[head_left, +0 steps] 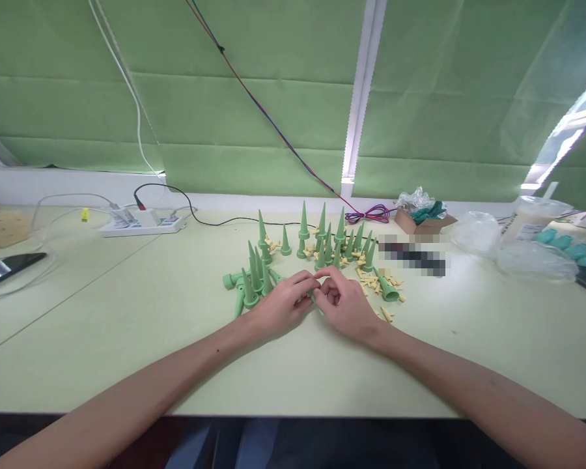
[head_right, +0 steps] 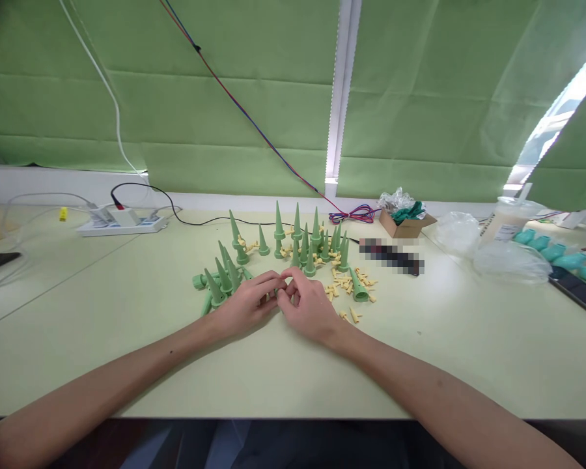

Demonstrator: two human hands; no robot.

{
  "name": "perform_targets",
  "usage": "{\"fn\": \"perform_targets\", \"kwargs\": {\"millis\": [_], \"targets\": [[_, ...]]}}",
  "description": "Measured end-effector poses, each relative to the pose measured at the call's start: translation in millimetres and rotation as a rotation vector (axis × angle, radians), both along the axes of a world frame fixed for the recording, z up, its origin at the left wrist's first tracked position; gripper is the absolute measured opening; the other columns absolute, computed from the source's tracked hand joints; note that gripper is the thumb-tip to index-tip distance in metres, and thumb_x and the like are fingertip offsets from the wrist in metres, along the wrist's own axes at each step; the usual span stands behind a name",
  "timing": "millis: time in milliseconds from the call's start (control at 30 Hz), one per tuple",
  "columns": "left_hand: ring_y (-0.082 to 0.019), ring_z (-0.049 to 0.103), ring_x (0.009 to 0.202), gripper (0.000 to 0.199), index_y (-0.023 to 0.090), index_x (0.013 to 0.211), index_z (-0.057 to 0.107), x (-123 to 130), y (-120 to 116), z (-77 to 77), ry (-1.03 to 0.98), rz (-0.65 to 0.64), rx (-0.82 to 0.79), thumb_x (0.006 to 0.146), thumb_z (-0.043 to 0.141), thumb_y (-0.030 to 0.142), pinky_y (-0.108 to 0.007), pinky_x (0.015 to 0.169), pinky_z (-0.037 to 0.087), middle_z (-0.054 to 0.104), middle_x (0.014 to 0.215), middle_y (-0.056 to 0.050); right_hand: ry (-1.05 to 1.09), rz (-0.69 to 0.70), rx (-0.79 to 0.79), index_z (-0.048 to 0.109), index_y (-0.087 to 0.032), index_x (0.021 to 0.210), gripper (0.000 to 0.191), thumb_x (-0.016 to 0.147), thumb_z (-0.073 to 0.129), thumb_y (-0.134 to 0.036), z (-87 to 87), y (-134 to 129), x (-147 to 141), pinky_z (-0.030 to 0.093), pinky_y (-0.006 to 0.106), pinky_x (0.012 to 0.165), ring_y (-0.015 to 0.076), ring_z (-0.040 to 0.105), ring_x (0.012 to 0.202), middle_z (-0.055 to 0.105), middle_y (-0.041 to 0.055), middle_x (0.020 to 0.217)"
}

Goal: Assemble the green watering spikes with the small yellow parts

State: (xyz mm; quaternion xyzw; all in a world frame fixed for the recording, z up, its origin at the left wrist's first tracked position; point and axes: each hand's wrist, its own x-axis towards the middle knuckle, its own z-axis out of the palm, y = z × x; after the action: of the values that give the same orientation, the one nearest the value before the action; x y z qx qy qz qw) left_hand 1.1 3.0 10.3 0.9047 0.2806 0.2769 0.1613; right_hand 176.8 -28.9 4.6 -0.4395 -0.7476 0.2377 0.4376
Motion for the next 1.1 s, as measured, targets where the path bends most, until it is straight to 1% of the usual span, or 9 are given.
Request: {"fn": "perform_targets", "kwargs": {"millis": [200, 300, 500, 600, 667, 733, 867, 1000, 1100], "targets": [[-0.013, 0.056, 0.077, 0.017, 0.017, 0.096, 0.056, 0, -1, 0.0, -0.006, 0.034, -0.009, 0.088, 0.046, 0.007, -0.023, 0.066, 0.043, 0.06, 0.094, -0.004, -0.004, 0.011, 0.074, 0.052, -0.02, 0.105, 0.017, 0.088, 0.05, -0.021, -3.6, 4, 3, 0.037, 0.022, 0.051, 0.0101, 0.045, 0.049, 0.056, -0.0056, 0.062], [-0.013, 0.055, 0.073, 0.017, 0.017, 0.096, 0.057, 0, -1, -1.4, -0.018, 0.052, -0.018, 0.088, 0.045, 0.008, -0.024, 0.065, 0.043, 0.061, 0.092, -0.004, -0.012, 0.002, 0.143, 0.051, -0.019, 0.108, 0.018, 0.09, 0.049, -0.023, -5.2, 9, 6, 0.038, 0.022, 0.051, 0.0104, 0.046, 0.05, 0.056, -0.0045, 0.064], [-0.014, 0.055, 0.069, 0.017, 0.017, 0.097, 0.062, 1, 0, -2.3, -0.089, 0.185, -0.107, 0.094, 0.046, 0.024, -0.026, 0.062, 0.045, 0.063, 0.081, -0.003, -0.047, -0.056, 0.334, 0.052, -0.02, 0.106, 0.015, 0.093, 0.048, -0.025, -4.0, 18, 16, 0.038, 0.021, 0.05, 0.0096, 0.045, 0.048, 0.052, -0.0049, 0.062], [-0.014, 0.058, 0.074, 0.019, 0.018, 0.098, 0.064, 2, 0, -1.1, -0.158, 0.202, -0.162, 0.094, 0.047, 0.027, -0.026, 0.063, 0.049, 0.065, 0.091, -0.004, -0.131, -0.103, 0.386, 0.054, -0.02, 0.101, 0.012, 0.093, 0.047, -0.026, -1.5, 21, 21, 0.038, 0.022, 0.052, 0.0098, 0.046, 0.048, 0.052, -0.0046, 0.06], [-0.014, 0.058, 0.076, 0.02, 0.018, 0.097, 0.065, 2, 0, -0.9, -0.19, 0.192, -0.173, 0.095, 0.048, 0.028, -0.025, 0.063, 0.049, 0.064, 0.098, -0.005, -0.172, -0.127, 0.391, 0.056, -0.02, 0.098, 0.013, 0.094, 0.045, -0.026, -0.1, 22, 23, 0.038, 0.022, 0.053, 0.0103, 0.046, 0.049, 0.052, -0.0043, 0.059], [-0.013, 0.057, 0.074, 0.02, 0.018, 0.096, 0.065, 3, 0, -1.3, -0.199, 0.193, -0.175, 0.094, 0.049, 0.028, -0.024, 0.062, 0.049, 0.064, 0.098, -0.005, -0.194, -0.133, 0.382, 0.056, -0.02, 0.094, 0.013, 0.094, 0.045, -0.027, 0.6, 23, 24, 0.038, 0.022, 0.054, 0.0107, 0.046, 0.049, 0.052, -0.0041, 0.058], [-0.012, 0.055, 0.068, 0.019, 0.017, 0.098, 0.065, 3, 0, -0.2, -0.225, 0.216, -0.185, 0.093, 0.052, 0.03, -0.023, 0.057, 0.047, 0.065, 0.089, -0.004, -0.211, -0.098, 0.346, 0.057, -0.019, 0.094, 0.013, 0.093, 0.045, -0.024, -1.1, 24, 23, 0.037, 0.022, 0.055, 0.0109, 0.047, 0.05, 0.054, -0.0036, 0.06], [-0.012, 0.056, 0.068, 0.021, 0.018, 0.105, 0.062, 3, -2, 4.7, -0.308, 0.238, -0.188, 0.094, 0.052, 0.033, -0.022, 0.058, 0.046, 0.063, 0.08, -0.002, -0.256, -0.07, 0.298, 0.059, -0.019, 0.097, 0.017, 0.094, 0.043, -0.023, -3.5, 24, 22, 0.036, 0.023, 0.055, 0.012, 0.048, 0.051, 0.055, -0.0027, 0.061], [-0.012, 0.054, 0.065, 0.023, 0.018, 0.106, 0.06, 3, -2, 5.3, -0.298, 0.255, -0.191, 0.094, 0.05, 0.034, -0.023, 0.057, 0.044, 0.06, 0.074, -0.001, -0.271, -0.072, 0.283, 0.06, -0.019, 0.097, 0.018, 0.094, 0.043, -0.024, -3.8, 23, 21, 0.036, 0.023, 0.056, 0.0125, 0.048, 0.052, 0.055, -0.0021, 0.061]]}}
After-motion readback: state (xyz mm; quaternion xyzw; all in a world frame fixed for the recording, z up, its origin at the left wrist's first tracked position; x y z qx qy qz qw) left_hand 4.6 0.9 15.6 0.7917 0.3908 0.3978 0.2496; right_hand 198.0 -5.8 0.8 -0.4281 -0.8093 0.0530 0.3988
